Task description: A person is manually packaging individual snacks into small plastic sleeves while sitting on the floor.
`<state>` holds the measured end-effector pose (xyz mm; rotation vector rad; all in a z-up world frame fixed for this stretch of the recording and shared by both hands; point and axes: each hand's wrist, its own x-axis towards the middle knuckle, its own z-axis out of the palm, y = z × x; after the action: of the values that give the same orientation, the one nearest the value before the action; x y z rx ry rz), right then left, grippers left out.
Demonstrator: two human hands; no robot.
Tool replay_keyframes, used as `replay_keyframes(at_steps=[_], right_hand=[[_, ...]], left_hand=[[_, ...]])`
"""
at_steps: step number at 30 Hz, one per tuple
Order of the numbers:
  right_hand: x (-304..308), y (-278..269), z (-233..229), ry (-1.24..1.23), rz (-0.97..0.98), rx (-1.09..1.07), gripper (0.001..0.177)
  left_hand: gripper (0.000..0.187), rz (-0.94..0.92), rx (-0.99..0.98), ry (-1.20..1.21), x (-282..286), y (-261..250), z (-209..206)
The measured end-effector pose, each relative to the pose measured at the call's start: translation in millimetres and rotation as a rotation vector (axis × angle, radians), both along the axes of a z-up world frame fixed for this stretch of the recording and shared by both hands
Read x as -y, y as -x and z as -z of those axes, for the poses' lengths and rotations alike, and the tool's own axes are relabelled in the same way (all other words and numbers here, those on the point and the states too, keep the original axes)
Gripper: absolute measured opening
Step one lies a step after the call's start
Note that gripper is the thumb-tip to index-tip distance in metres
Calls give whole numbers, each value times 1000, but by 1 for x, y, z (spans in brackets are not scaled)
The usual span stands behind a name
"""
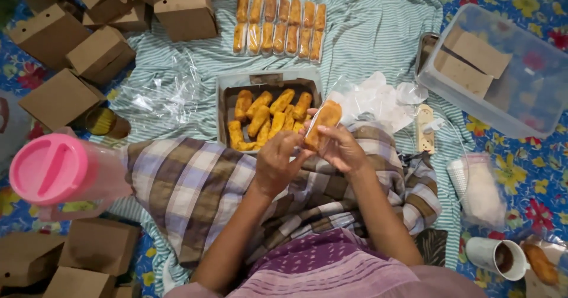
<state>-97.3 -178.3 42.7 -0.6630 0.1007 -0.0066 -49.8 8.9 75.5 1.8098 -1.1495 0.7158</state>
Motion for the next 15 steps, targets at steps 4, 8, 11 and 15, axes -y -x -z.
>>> replay_keyframes(at_steps=[4, 8, 11, 15], right_hand=[[-9, 2, -16, 24, -1, -26, 52], [-12, 0, -6, 35, 24, -101, 45], [-23, 0, -32, 38, 33, -94, 38], [-26, -6, -30, 30, 49, -122, 28]], left_hand=[[47, -5, -44, 56, 3, -5, -10], [43, 17, -23, 70, 6, -10, -19], [38, 59, -42, 96, 8, -15, -14], [37, 122, -116, 146, 7, -17, -7]])
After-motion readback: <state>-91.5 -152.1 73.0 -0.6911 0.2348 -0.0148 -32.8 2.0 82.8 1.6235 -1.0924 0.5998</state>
